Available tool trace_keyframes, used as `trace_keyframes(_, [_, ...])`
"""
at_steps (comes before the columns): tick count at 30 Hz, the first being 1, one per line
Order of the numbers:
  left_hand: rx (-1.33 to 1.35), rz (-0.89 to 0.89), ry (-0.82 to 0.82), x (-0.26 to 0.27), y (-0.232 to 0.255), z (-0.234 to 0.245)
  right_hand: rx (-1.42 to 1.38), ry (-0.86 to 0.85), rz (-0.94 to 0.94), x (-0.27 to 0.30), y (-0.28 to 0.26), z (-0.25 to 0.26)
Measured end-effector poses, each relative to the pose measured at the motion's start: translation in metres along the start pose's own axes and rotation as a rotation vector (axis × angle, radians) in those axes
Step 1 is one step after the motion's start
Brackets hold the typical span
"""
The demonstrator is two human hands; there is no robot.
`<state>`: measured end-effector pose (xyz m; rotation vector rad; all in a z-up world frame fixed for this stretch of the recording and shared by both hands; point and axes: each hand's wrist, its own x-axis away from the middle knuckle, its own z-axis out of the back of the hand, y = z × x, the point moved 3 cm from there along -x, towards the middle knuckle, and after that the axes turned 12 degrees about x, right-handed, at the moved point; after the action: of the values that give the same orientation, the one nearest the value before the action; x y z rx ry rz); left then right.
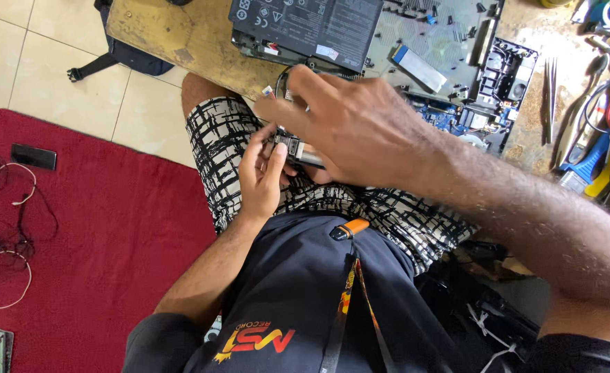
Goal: The person works on a disassembled laptop motherboard, connecting ribbon cables and securing cooling fans with screws. They use a screwdriver to tighten screws on the fan mounts and handle the laptop casing and internal components.
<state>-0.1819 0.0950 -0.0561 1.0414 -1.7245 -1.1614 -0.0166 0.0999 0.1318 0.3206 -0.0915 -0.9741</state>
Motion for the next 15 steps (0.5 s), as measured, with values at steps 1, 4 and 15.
trace_keyframes(1, [-0.01,-0.011,-0.016,0.0,0.002,-0.001,0.023,-0.013,-0.016,0.002,0.0,-0.002])
trace_keyframes(4, [-0.039,-0.019,-0.026,-0.001,0.003,-0.001,0.065,0.0,-0.034,0.003,-0.001,0.002])
trace_keyframes(15, [-0.007,0.003,-0.003,-0.005,-0.002,-0.002,-0.069,0.017,-0.151,0.007,-0.007,-0.008])
